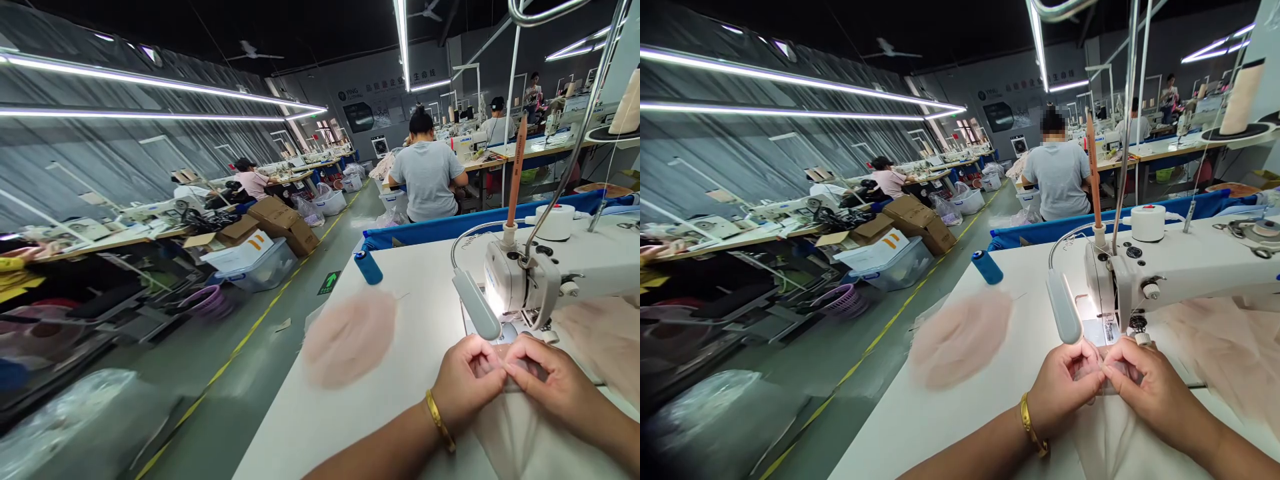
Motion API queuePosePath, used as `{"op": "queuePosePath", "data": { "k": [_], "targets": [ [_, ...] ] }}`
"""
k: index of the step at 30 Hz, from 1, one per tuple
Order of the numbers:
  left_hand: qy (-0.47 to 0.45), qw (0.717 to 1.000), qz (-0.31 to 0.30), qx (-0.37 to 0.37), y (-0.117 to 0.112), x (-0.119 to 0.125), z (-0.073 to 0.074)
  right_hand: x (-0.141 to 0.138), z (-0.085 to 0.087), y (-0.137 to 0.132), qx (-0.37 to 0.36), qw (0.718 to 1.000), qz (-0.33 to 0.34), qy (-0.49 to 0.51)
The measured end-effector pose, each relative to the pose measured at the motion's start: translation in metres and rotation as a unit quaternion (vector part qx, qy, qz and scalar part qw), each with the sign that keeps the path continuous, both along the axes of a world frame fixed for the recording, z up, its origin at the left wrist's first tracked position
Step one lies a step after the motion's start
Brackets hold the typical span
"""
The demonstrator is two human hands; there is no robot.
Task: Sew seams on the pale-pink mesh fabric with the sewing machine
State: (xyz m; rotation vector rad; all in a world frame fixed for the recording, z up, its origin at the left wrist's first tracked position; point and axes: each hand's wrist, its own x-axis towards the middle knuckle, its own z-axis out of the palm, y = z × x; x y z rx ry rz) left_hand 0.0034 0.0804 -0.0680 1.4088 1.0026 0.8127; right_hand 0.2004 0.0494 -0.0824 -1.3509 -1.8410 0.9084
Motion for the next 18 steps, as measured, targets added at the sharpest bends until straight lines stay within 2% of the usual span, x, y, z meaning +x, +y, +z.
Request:
{"op": "queuePosePath", "data": {
  "k": [5, 12, 15, 18],
  "targets": [
    [-0.002, 1.000, 0.016, -0.020, 0.000, 0.002, -0.003, -0.002, 0.004, -0.002, -0.002, 1.000, 0.000, 0.007],
    [-0.007, 0.999, -0.003, -0.047, -0.002, 0.001, 0.000, -0.002, 0.002, -0.002, -0.009, 1.000, -0.020, -0.008],
    [0.035, 0.999, 0.007, -0.001, -0.002, 0.000, 0.002, -0.001, -0.002, -0.002, -0.013, 0.999, -0.034, -0.017],
    [0.109, 0.989, 0.029, 0.096, -0.002, 0.001, 0.000, -0.002, -0.006, 0.001, -0.012, 0.998, -0.043, -0.044]
  ]
}}
